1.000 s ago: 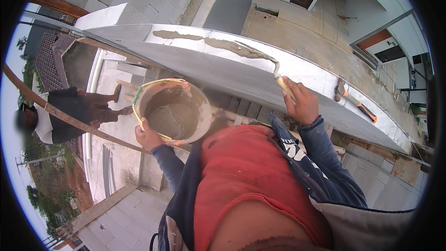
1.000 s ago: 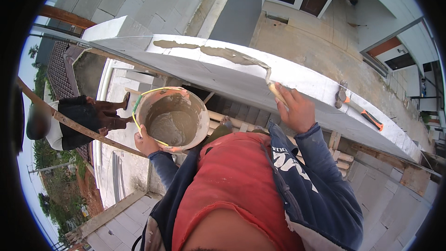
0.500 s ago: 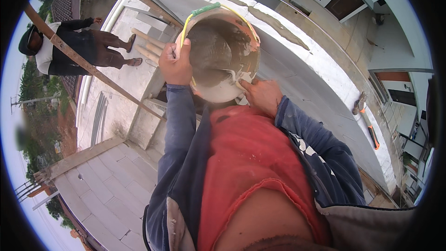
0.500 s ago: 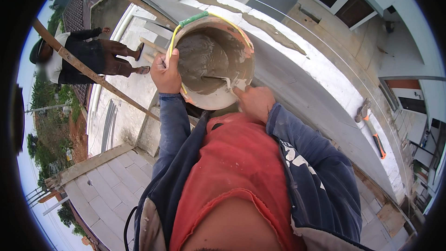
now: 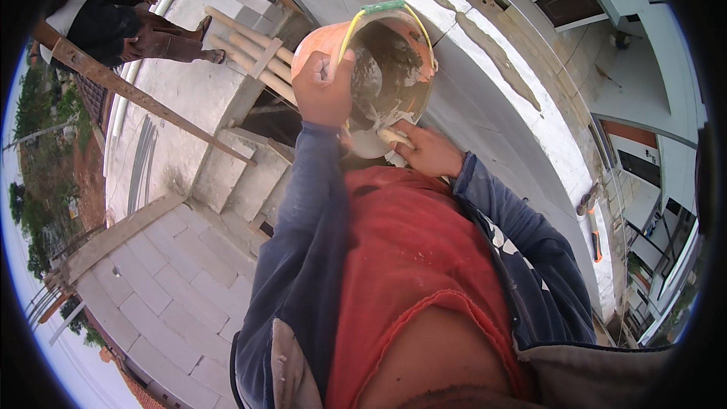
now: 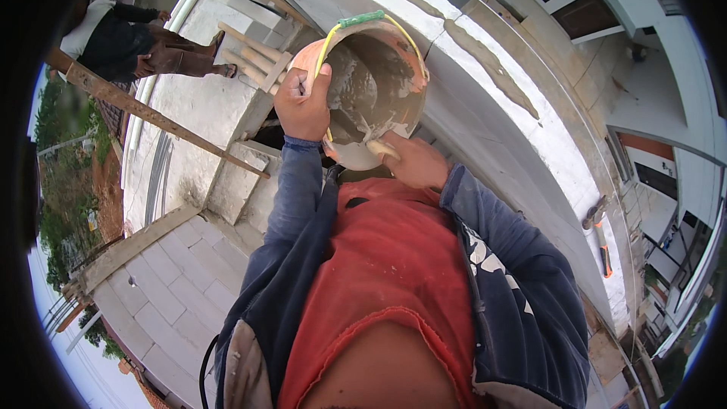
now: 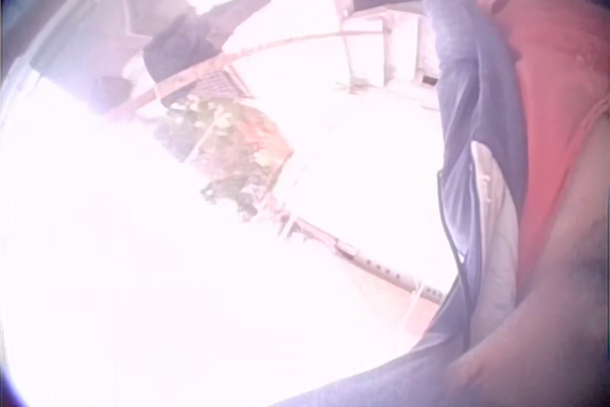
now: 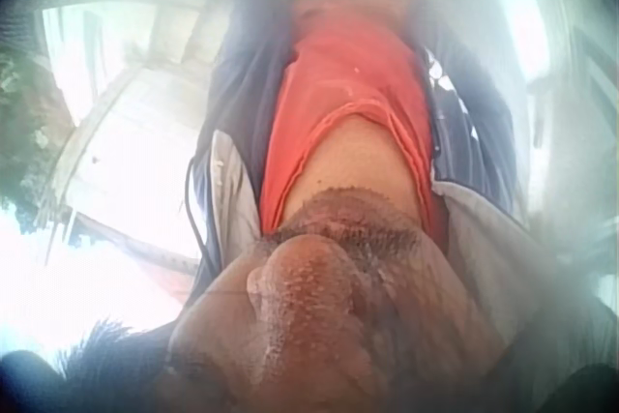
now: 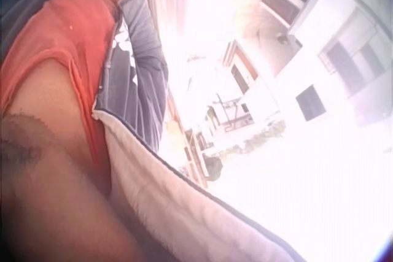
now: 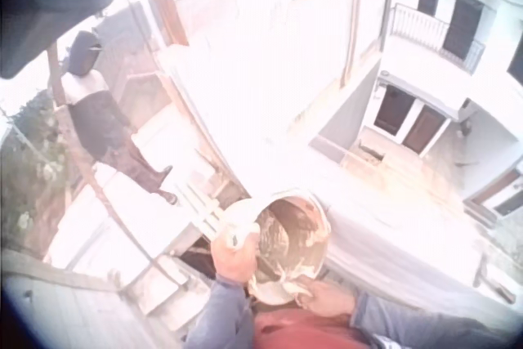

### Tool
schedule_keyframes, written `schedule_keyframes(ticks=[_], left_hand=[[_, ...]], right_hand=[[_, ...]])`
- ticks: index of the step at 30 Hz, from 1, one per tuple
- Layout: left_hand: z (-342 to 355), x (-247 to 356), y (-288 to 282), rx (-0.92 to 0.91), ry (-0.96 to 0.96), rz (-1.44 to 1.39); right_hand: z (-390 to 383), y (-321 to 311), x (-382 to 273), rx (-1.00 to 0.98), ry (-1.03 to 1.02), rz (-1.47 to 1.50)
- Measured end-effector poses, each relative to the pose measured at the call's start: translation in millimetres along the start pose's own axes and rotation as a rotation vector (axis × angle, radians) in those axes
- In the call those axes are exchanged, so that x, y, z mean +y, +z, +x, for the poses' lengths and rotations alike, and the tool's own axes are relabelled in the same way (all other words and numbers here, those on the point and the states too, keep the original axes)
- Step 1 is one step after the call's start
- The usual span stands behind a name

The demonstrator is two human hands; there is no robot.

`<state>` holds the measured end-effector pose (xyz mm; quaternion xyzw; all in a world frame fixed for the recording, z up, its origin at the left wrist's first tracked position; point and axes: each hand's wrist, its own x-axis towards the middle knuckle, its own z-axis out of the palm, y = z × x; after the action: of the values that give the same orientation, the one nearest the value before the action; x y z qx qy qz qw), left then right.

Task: The person applies mortar to a wall using a trowel and then places white rectangular tiles onto the surface, tapping them into place with a hammer. The task involves scooping mortar from a bucket and positioning tiles along a string line.

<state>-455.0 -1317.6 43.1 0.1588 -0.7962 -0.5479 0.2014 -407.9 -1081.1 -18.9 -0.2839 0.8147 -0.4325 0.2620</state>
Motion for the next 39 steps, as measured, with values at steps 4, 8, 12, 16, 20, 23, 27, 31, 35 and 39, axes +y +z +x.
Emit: schedule_keyframes(ticks=[4,8,12,16,20,23,27,31,35,39], left_hand=[[8.9,-11.2,-13.1,-0.010,-0.028,-0.014],[33.6,-40.8,-44.8,0.095,-0.092,-0.065],[46.4,-69.9,-84.5,0.217,-0.184,-0.146],[45.3,-105.5,-110.1,0.382,-0.283,-0.300],[44.4,-147.6,-129.8,0.432,-0.377,-0.258],[38.3,-178.6,-137.9,0.439,-0.469,-0.178],[19.6,-227.3,-145.8,0.458,-0.590,-0.081],[-3.9,-252.3,-164.6,0.394,-0.675,0.197],[-52.4,-286.4,-194.0,0.527,-0.743,0.084],[-107.2,-339.2,-236.2,0.524,-0.840,0.324]], right_hand=[[48.8,-5.5,6.0,-0.361,0.527,0.825],[68.4,-3.8,-11.9,-0.409,0.571,1.177],[72.4,-7.5,-24.1,-0.422,0.538,1.354],[72.9,-28.0,-49.4,-0.300,0.447,1.387],[85.6,-50.6,-65.4,-0.087,0.319,1.330],[107.0,-45.3,-64.4,0.223,0.184,1.181],[183.3,-33.1,-65.0,0.466,0.037,1.240],[308.0,-10.9,-59.7,0.823,-0.139,1.015],[419.8,19.1,-79.2,1.034,-0.063,0.763],[477.0,59.2,-88.4,1.216,-0.049,0.447]])
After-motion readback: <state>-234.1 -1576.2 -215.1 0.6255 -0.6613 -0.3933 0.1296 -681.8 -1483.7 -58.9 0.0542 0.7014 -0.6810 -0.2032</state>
